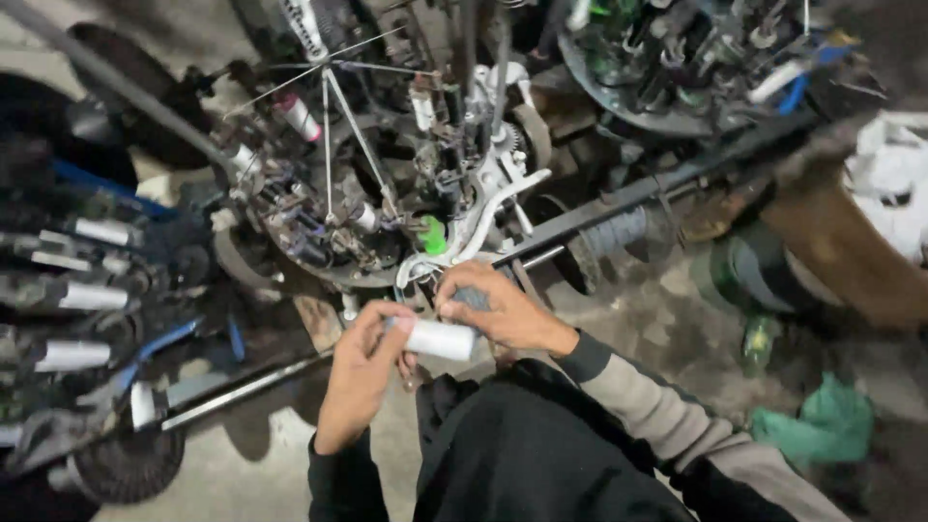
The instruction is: The person picks up a component from a box and then proceeds to thread wires and adjust an industrial braiding machine using a small green tool.
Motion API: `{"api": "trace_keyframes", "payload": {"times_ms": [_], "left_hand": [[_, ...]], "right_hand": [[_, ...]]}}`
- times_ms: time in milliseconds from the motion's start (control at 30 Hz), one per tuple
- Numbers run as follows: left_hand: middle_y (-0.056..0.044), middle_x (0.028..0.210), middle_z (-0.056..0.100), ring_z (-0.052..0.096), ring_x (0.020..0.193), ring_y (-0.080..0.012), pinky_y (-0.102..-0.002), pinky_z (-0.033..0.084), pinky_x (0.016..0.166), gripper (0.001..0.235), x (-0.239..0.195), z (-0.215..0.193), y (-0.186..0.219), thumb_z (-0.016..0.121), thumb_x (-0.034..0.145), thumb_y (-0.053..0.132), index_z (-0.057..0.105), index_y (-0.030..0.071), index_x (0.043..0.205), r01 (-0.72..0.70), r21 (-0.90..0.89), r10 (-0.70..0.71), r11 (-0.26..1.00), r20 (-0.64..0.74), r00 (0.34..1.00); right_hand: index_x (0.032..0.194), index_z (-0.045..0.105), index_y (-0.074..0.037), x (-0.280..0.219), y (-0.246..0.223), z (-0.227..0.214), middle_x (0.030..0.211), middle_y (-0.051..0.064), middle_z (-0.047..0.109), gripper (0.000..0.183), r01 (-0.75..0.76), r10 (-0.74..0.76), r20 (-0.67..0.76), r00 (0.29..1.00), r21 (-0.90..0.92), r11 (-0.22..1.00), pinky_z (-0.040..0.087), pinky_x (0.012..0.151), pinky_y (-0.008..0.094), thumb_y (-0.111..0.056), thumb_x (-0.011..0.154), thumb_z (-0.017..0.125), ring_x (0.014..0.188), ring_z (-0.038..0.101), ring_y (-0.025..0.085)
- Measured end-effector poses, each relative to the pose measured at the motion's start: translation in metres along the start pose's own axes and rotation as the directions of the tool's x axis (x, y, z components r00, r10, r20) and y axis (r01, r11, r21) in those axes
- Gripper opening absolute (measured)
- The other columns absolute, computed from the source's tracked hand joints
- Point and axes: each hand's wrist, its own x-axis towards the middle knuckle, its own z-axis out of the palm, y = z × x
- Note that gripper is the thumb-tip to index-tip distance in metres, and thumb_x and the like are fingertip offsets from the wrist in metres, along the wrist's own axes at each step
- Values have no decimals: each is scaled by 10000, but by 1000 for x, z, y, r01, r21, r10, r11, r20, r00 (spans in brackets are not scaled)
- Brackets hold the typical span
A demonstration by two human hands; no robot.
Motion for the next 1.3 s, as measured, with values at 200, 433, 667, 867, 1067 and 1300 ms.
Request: {"api": "trace_keyframes", "payload": {"times_ms": [200,433,667,867,1067,1300], "left_hand": [[-165,927,651,639,820,-169,-284,603,633,280,9,50,-18,492,1084,209,501,10,1280,-174,-469,-13,866,-369,929],[-103,993,681,693,945,-312,-493,577,789,295,12,87,-58,631,1024,407,598,195,1226,164,592,281,789,-586,760],[-86,776,718,729,777,-207,-398,616,671,324,33,75,-75,521,1060,436,699,167,1096,123,269,-39,955,-299,954],[-199,973,686,621,807,-203,-355,583,672,302,17,99,3,594,1047,263,583,38,1248,-123,-23,109,992,-322,940],[-173,1307,614,641,1093,-339,-502,501,897,270,23,116,17,605,1043,263,528,150,1275,18,194,68,981,-429,901],[-145,1271,616,597,1216,-289,-492,500,1022,289,28,110,-17,651,1033,222,520,92,1255,-71,-28,50,997,-455,889]], "right_hand": [[1027,681,-103,3,11,6,1055,93,701,76,-29,21,-134,991,-57,998,374,1079,501,-123,963,718,1132,637,300],[998,704,-135,-11,41,6,976,57,709,64,-77,121,71,990,-451,889,282,1120,601,-130,953,658,1118,596,271],[987,678,-112,-10,49,-21,993,71,637,112,269,-188,194,963,-631,728,402,1050,533,-130,885,634,1054,594,269],[1076,713,-145,1,-8,-63,995,45,722,105,-173,151,-342,927,-33,984,502,926,375,-151,1019,626,923,701,207],[1170,681,-12,8,-9,-45,843,75,686,377,-436,533,-186,825,390,811,549,704,285,-317,958,748,794,637,140],[1264,596,64,5,15,-29,976,147,668,521,-442,543,-123,831,446,778,600,770,349,-289,936,793,876,642,179]]}}
